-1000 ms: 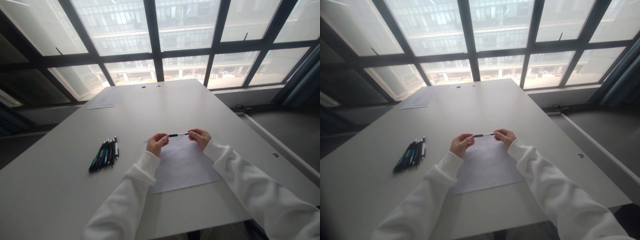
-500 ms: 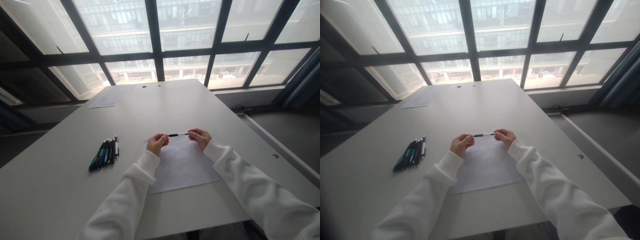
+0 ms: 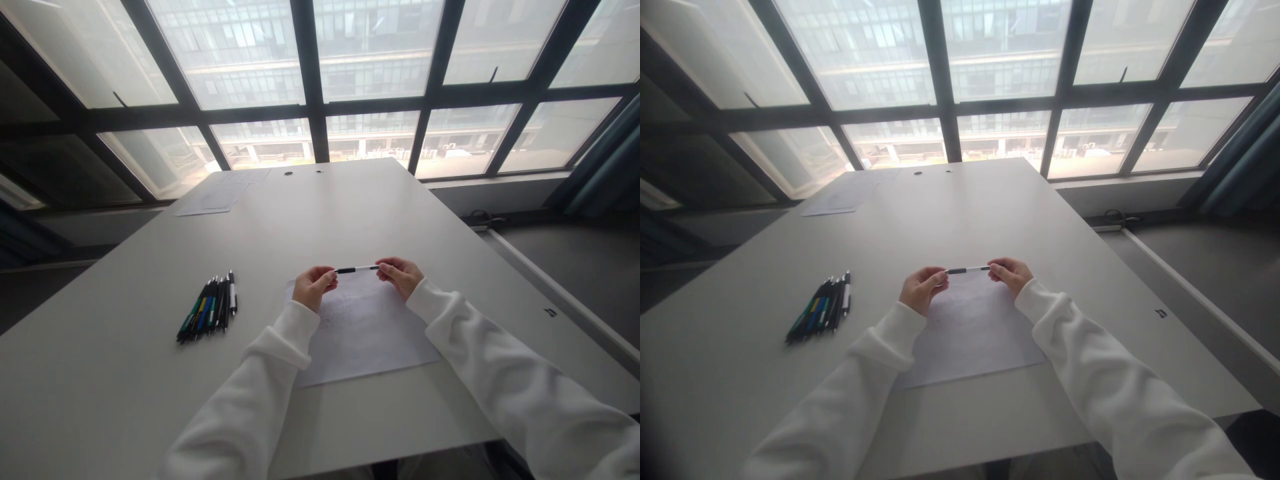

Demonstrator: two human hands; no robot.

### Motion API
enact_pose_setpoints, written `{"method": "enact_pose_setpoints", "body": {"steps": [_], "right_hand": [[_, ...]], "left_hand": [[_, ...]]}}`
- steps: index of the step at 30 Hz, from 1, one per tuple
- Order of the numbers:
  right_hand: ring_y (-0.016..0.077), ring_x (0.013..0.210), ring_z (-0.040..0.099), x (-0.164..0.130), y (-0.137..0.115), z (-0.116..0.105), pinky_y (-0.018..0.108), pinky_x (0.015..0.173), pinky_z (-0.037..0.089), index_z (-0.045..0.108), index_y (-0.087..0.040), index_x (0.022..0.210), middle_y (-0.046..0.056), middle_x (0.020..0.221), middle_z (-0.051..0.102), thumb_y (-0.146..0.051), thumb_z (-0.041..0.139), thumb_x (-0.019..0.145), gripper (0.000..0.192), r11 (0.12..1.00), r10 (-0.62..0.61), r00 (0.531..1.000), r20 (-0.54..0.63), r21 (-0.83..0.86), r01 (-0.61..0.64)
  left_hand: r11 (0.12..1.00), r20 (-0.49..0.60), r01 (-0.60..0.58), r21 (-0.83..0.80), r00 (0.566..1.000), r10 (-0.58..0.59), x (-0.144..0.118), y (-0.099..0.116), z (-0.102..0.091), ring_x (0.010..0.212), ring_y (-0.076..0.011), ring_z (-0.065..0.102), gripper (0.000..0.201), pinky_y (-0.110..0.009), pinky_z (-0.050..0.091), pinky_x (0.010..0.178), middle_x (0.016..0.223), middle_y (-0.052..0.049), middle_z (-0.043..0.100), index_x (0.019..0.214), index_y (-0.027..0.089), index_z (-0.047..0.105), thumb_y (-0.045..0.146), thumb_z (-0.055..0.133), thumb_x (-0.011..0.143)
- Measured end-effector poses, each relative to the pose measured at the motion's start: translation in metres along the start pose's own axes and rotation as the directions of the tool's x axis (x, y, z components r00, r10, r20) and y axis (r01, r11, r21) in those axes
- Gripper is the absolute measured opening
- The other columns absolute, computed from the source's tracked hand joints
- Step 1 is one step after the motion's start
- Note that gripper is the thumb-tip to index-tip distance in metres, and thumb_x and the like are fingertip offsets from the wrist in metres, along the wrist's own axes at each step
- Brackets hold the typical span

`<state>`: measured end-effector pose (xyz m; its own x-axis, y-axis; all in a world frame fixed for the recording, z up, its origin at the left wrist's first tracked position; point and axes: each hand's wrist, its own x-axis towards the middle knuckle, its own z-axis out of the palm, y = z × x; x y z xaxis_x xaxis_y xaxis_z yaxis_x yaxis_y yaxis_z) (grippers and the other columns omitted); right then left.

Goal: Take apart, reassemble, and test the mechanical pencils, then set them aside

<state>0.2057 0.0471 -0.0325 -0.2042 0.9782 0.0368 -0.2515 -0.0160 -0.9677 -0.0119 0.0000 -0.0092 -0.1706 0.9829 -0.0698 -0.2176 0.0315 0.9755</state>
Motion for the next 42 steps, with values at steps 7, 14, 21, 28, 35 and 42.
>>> {"method": "enact_pose_setpoints", "body": {"steps": [7,14,21,28,35,42], "right_hand": [[0.0120,0.057,0.056,-0.0002,-0.0008,0.0003,0.029,0.060,0.045,0.066,-0.015,0.079,0.002,0.061,0.063,-0.039,0.071,0.061,0.030,1.000,0.002,1.000,0.001,0.003,-0.002],[0.0123,0.058,0.056,0.0013,0.0029,-0.0025,0.029,0.061,0.045,0.066,-0.015,0.081,0.003,0.063,0.063,-0.040,0.070,0.063,0.030,1.000,-0.002,1.000,0.014,-0.021,0.003],[0.0124,0.058,0.056,0.0011,0.0022,-0.0021,0.029,0.061,0.046,0.066,-0.015,0.081,0.003,0.063,0.063,-0.041,0.071,0.060,0.034,1.000,0.003,1.000,0.004,-0.018,-0.003],[0.0120,0.057,0.055,-0.0009,-0.0017,0.0012,0.029,0.059,0.046,0.066,-0.015,0.079,0.003,0.062,0.063,-0.042,0.071,0.059,0.034,1.000,0.001,1.000,0.001,-0.006,-0.001],[0.0120,0.057,0.055,-0.0004,-0.0013,0.0005,0.029,0.059,0.046,0.066,-0.014,0.080,0.003,0.062,0.063,-0.041,0.071,0.060,0.034,1.000,0.005,1.000,0.003,-0.008,-0.005],[0.0111,0.057,0.055,-0.0002,-0.0010,-0.0004,0.028,0.060,0.045,0.066,-0.014,0.080,0.003,0.061,0.063,-0.039,0.071,0.061,0.031,1.000,0.005,1.000,0.015,0.005,-0.005]], "left_hand": [[1.000,-0.007,-0.006,0.024,1.000,0.006,0.0010,-0.0022,-0.0007,0.055,-0.0116,0.058,0.033,-0.028,0.050,0.059,0.062,-0.004,0.063,0.075,0.010,0.063,0.037,0.073,0.058],[1.000,-0.007,0.008,-0.021,1.000,-0.008,0.0001,0.0011,0.0007,0.061,-0.0127,0.060,0.033,-0.030,0.051,0.064,0.068,-0.004,0.064,0.079,0.012,0.063,0.032,0.074,0.056],[1.000,0.020,0.009,-0.018,1.000,-0.009,-0.0009,0.0015,0.0021,0.062,-0.0129,0.060,0.031,-0.030,0.050,0.067,0.066,-0.004,0.064,0.078,0.012,0.064,0.027,0.075,0.054],[0.999,0.010,-0.005,0.041,1.000,0.004,-0.0008,0.0001,0.0005,0.057,-0.0124,0.058,0.033,-0.029,0.050,0.060,0.063,-0.005,0.063,0.075,0.010,0.064,0.037,0.072,0.058],[1.000,-0.019,-0.005,0.010,1.000,0.005,-0.0040,0.0041,0.0037,0.062,-0.0131,0.060,0.031,-0.029,0.050,0.063,0.069,-0.004,0.063,0.078,0.012,0.062,0.036,0.071,0.059],[1.000,0.026,0.017,0.000,1.000,-0.017,-0.0038,0.0044,0.0047,0.064,-0.0135,0.061,0.032,-0.029,0.051,0.065,0.070,-0.004,0.064,0.080,0.013,0.063,0.027,0.074,0.053]]}}
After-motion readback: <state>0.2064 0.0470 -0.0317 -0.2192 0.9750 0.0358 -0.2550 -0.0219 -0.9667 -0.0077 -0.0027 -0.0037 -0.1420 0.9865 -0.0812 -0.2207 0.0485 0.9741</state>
